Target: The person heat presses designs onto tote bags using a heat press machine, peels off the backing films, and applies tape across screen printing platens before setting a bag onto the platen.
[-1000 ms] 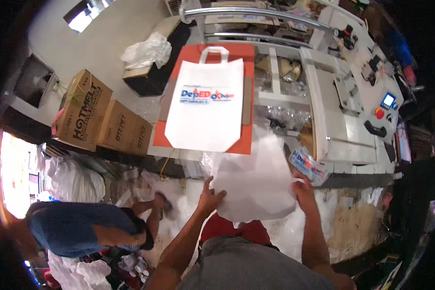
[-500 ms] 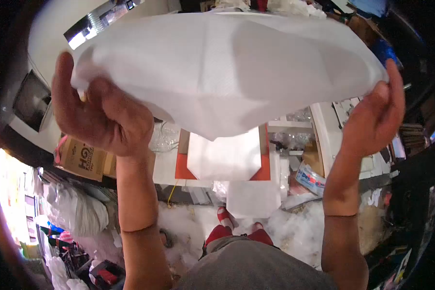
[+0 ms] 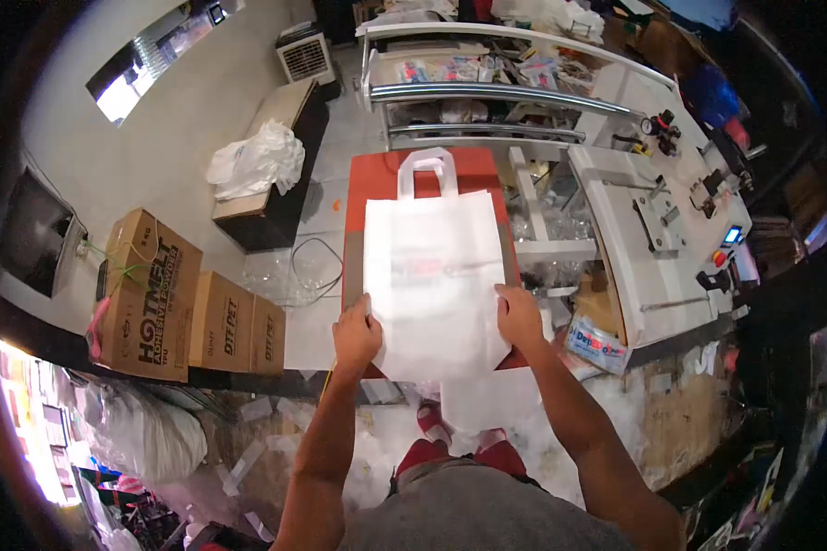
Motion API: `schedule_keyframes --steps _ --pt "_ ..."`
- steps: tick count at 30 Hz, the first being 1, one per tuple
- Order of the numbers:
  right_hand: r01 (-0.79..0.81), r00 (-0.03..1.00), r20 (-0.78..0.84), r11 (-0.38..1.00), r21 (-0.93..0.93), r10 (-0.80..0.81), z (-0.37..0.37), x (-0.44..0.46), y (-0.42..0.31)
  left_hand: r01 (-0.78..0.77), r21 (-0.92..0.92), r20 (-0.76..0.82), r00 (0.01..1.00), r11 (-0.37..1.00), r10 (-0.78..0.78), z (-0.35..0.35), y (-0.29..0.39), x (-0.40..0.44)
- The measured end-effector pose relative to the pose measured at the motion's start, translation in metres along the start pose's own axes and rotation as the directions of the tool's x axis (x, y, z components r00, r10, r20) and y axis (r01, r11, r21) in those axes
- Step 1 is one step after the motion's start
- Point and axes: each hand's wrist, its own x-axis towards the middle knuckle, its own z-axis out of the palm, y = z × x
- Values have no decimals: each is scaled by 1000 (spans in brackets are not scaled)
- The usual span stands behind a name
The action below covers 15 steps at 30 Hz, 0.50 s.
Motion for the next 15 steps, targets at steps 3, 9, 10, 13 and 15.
schedule_keyframes --steps 3,9,10,13,15 --pt "55 996 -72 997 -61 -59 3 3 -2 9 1 -78 997 1000 -9 5 -1 1" --pt "33 990 -135 997 -64 -42 2 7 -14 81 -44 8 997 996 -81 1 -4 4" --pt "54 984 -164 992 -110 -72 -3 10 -22 4 -38 -97 995 999 -8 -1 -1 4" --pt "127 982 -124 981 -145 -145 -7 32 -57 -194 -44 -167 969 980 184 -6 18 15" --pt "184 979 -62 975 -126 -193 15 52 -69 -346 -101 -85 937 933 339 4 42 28"
